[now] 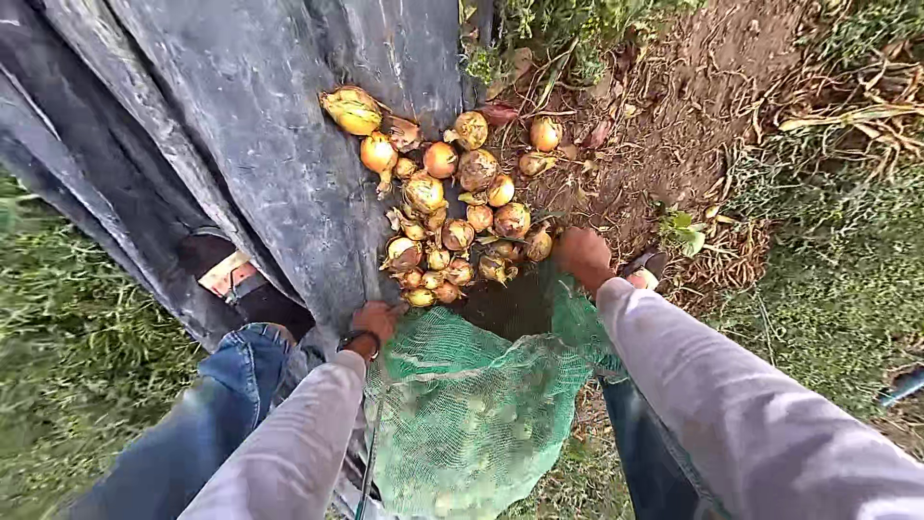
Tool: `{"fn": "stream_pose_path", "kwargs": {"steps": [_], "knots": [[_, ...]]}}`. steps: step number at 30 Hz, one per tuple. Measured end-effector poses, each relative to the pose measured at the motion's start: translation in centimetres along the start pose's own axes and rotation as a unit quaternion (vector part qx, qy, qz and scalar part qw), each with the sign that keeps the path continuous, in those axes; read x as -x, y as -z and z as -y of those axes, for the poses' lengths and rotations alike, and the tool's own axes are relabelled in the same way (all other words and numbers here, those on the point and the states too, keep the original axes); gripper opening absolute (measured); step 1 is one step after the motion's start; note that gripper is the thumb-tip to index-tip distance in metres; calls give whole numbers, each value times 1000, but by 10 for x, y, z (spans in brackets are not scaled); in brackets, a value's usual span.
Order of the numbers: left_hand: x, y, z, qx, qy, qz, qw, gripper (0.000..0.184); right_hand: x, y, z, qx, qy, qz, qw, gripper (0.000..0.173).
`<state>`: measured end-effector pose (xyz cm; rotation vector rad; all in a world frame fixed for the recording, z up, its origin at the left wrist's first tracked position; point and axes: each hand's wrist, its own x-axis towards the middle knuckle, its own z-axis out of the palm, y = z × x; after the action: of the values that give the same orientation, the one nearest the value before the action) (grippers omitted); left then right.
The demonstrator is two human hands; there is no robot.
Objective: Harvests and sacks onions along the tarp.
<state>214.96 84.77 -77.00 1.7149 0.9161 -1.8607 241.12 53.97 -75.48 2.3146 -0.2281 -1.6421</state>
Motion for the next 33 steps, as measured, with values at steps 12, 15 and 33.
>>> {"fn": "stream_pose_path", "kwargs": {"steps": [12, 15, 33], "knots": [[45, 174, -82, 75, 5, -191, 979, 43, 13, 92, 54, -3, -4, -89, 996, 39], [53, 259, -119, 74, 11, -219, 973, 40, 17, 128, 75, -41, -5, -100, 994, 37], [67, 259, -163, 144, -237, -175, 945, 66, 29, 110, 161, -351, 259, 25, 900, 68]]}}
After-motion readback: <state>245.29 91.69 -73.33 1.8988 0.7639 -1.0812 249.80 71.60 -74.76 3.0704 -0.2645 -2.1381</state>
